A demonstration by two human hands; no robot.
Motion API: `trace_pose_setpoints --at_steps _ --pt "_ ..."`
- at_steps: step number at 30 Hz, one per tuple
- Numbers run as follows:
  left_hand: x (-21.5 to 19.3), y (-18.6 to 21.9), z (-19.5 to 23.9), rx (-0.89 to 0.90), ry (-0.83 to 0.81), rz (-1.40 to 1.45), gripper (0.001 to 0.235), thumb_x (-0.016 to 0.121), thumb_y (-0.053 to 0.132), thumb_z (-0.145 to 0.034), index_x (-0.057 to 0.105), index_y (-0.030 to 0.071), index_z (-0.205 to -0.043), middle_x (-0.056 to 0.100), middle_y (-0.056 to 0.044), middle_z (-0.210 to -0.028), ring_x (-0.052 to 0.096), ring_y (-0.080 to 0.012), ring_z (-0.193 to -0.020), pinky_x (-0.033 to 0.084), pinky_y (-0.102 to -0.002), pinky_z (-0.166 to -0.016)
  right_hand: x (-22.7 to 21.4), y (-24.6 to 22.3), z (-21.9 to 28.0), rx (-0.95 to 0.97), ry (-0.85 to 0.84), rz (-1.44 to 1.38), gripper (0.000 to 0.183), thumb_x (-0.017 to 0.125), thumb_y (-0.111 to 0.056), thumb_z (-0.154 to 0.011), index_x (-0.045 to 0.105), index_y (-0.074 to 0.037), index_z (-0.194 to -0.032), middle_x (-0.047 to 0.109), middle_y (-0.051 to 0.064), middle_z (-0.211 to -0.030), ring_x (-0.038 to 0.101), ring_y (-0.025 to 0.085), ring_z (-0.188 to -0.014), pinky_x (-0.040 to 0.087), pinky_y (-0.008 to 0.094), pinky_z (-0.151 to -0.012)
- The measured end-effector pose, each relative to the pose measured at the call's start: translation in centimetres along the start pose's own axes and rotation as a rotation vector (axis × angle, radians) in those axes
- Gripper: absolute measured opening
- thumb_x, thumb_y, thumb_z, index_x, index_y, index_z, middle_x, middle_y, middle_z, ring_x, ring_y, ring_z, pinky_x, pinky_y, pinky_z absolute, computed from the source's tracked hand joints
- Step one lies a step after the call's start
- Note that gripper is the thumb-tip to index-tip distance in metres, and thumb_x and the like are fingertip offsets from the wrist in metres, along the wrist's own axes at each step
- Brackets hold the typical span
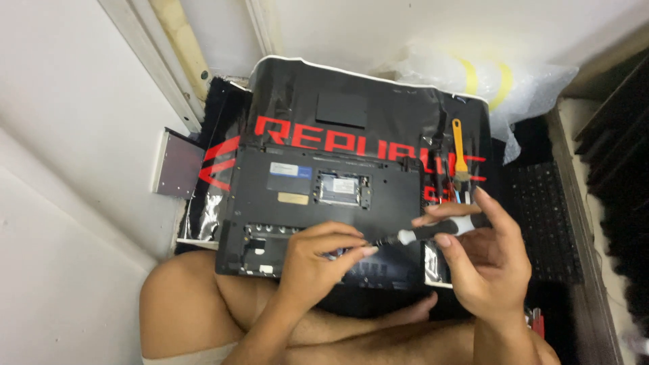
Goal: The person uses a screwdriver to remove screws from the back of a laptop. They then lift and remove a rectangular metal cover plate from the device.
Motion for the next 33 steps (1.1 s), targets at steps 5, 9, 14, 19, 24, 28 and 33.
trace_pose_setpoints --at_steps 5,9,14,19,24,28,33 --pt "-2.6 -1.2 -1.6 0.011 0.092 0.035 0.01 0.089 0.011 -0.076 0.081 0.009 -0.082 0.077 -0.003 -0.085 0.075 -0.0122 -0.076 0.06 -0.023 -0.074 3.2 -0.4 -3.1 -0.068 -0.005 0.037 0.062 0.058 0.007 -0.099 0.033 -0.006 -0.155 0.063 0.031 -0.119 0.077 0.04 -0.097 0.067 0.046 -0.096" --pt "-4.0 -2.1 -1.8 0.019 0.18 0.017 0.013 0.091 0.011 -0.074 0.079 0.009 -0.079 0.077 -0.004 -0.086 0.075 -0.0135 -0.078 0.061 -0.024 -0.076 5.0 -0.7 -4.3 -0.099 -0.084 0.07 0.062 0.056 0.005 -0.102 0.03 -0.008 -0.157 0.062 0.032 -0.12 0.078 0.042 -0.099 0.067 0.05 -0.1" --pt "-5.1 -2.8 -1.9 0.011 0.198 0.045 0.014 0.091 0.008 -0.073 0.079 0.008 -0.08 0.077 -0.005 -0.089 0.075 -0.015 -0.081 0.062 -0.025 -0.079 6.8 -1.5 -5.6 -0.125 -0.193 0.079 0.059 0.054 0.003 -0.103 0.029 -0.007 -0.156 0.062 0.03 -0.123 0.08 0.04 -0.102 0.067 0.05 -0.106" --pt "-6.1 -2.8 -2.1 0.033 0.235 0.053 0.017 0.092 0.007 -0.073 0.077 0.008 -0.08 0.077 -0.005 -0.092 0.075 -0.0152 -0.083 0.062 -0.026 -0.08 8.1 -2.0 -6.0 -0.14 -0.248 0.093 0.061 0.052 0.005 -0.104 0.028 -0.01 -0.158 0.061 0.031 -0.126 0.08 0.04 -0.104 0.063 0.054 -0.114" --pt "-6.7 -4.0 -2.5 0.116 0.11 -0.484 0.045 0.088 0.044 -0.075 0.078 0.014 -0.107 0.072 -0.001 -0.122 0.06 -0.0271 -0.12 0.044 -0.045 -0.098 9.6 -1.2 -7.2 -0.139 -0.257 0.175 0.06 0.051 0.01 -0.104 0.028 -0.006 -0.157 0.066 0.031 -0.124 0.078 0.036 -0.108 0.067 0.037 -0.095" --pt "-7.3 -4.2 -2.4 0.072 0.033 -0.708 0.04 0.073 0.036 -0.092 0.074 0.007 -0.119 0.064 -0.01 -0.139 0.046 -0.0402 -0.14 0.027 -0.062 -0.118 10.7 2.6 -8.6 -0.129 -0.177 0.263 0.058 0.052 0.012 -0.105 0.03 -0.005 -0.156 0.062 0.027 -0.131 0.075 0.032 -0.111 0.061 0.028 -0.079" --pt "-7.1 -5.4 -2.2 -0.042 -0.009 -0.802 0.045 0.07 0.043 -0.092 0.072 0.014 -0.126 0.057 -0.009 -0.149 0.039 -0.0374 -0.147 0.024 -0.063 -0.12 12.4 3.9 -10.6 -0.13 -0.196 0.395 0.051 0.051 0.008 -0.108 0.032 -0.001 -0.154 0.063 0.023 -0.13 0.076 0.027 -0.109 0.062 0.028 -0.08"
Point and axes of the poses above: each hand's wrist, its own z-axis away from the middle knuckle, its own x-axis out of the palm, y = z × x, the point moved 4 cm from there along -z, towards the middle knuckle
